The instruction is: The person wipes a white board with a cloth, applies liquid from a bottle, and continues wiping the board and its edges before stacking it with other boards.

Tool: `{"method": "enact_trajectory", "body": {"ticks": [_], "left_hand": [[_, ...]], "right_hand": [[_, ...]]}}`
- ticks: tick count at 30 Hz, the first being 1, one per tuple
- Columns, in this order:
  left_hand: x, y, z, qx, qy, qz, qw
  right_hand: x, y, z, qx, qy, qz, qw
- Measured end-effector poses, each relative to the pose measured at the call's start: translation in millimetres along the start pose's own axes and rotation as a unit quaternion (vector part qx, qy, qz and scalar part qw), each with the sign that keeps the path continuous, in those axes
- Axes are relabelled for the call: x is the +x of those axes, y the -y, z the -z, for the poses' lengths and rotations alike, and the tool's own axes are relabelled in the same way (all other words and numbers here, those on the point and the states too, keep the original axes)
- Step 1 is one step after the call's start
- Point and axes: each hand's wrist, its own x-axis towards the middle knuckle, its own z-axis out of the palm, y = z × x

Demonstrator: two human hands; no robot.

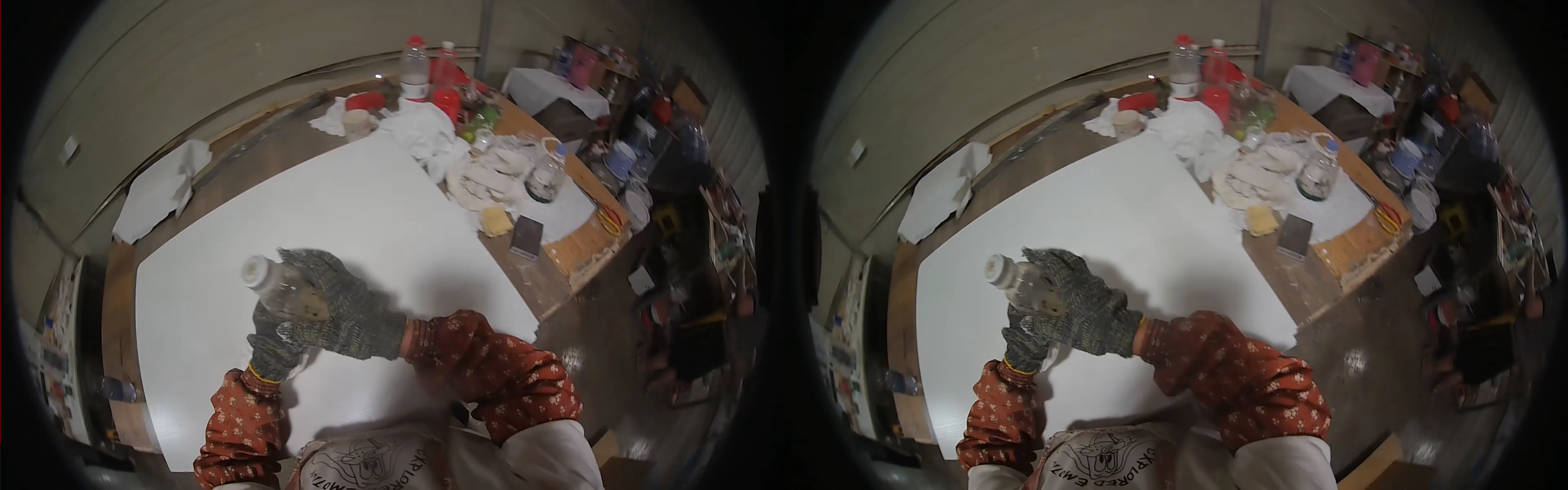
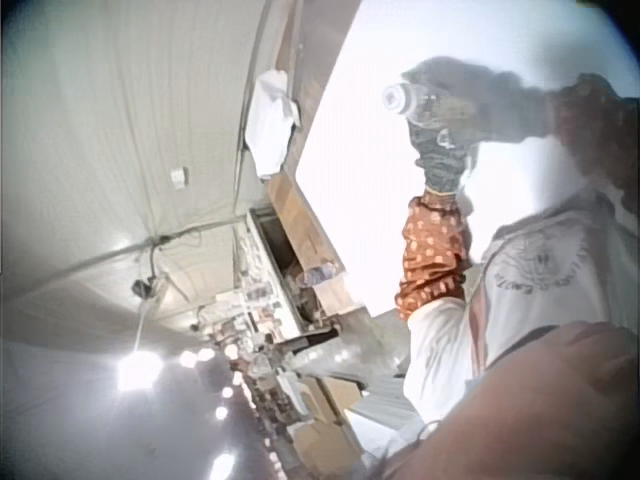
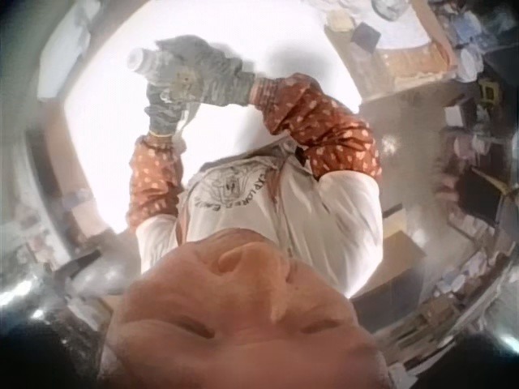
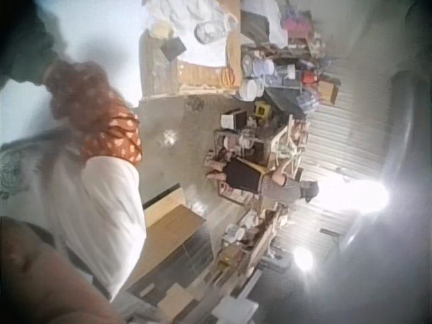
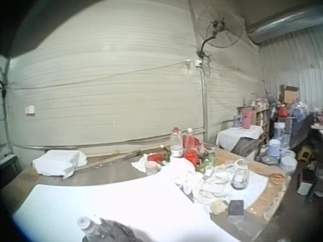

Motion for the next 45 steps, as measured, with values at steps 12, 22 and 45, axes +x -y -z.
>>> {"method": "enact_trajectory", "body": {"ticks": [12, 22, 45], "left_hand": [[-38, -70, 31, 0.412, -0.257, -0.162, 0.859], [-107, -134, 203, 0.368, -0.364, -0.222, 0.826], [-90, -126, 129, 0.159, -0.379, -0.180, 0.894]], "right_hand": [[-141, -127, 241, -0.587, -0.129, -0.414, 0.683], [-174, -130, 313, -0.789, -0.020, -0.158, 0.594], [236, -255, -13, -0.559, 0.133, 0.030, 0.818]]}}
